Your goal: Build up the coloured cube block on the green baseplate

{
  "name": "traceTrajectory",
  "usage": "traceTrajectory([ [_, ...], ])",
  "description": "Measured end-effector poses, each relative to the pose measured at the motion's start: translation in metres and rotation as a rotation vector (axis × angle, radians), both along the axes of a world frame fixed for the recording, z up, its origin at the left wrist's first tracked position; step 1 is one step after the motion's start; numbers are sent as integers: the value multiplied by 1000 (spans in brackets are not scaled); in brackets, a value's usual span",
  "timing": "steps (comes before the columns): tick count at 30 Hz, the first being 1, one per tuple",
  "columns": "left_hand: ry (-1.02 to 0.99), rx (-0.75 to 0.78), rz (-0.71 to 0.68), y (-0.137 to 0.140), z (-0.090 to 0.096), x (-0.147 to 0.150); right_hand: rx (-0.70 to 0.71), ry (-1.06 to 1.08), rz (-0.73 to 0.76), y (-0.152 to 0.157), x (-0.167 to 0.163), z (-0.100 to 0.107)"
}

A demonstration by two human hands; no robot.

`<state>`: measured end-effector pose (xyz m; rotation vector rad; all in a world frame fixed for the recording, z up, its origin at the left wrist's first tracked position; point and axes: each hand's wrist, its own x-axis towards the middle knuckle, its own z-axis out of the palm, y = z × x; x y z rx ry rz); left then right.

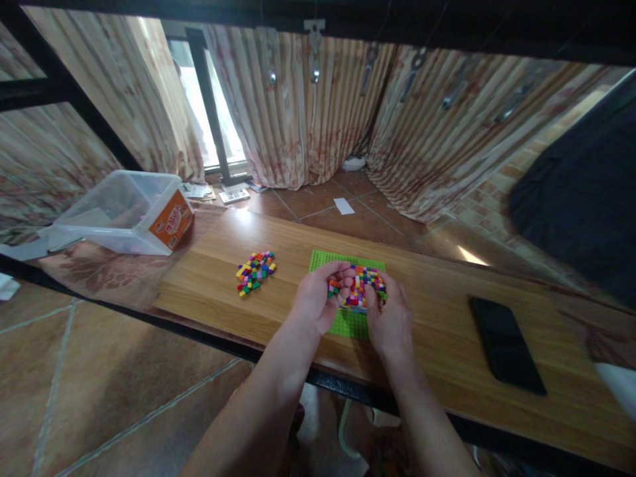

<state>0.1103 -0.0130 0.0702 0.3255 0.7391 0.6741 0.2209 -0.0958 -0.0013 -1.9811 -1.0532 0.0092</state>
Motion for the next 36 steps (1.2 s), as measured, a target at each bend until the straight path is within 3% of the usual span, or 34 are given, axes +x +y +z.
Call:
traceTrajectory([
  [7,-3,23,-23,-1,-3,3,-13,-63,-26,1,-6,-1],
  [11,3,23,-22,-1,-3,3,-2,29,-13,-1,-2,-4],
  [15,26,1,16,-2,-1,3,96,175,-34,-3,7,-5],
  [19,-7,-6,-12,-3,1,4,214,137,-112,-5,12,7],
  [23,-77,-4,-88,-4,1,4,300,40,19,-9,5,26],
  [28,-130,7,-143,-3,-2,3,218,-82,288,-10,-6,36],
  [36,-114,24,-190,-5,1,3,119,-183,293,-8,-6,30],
])
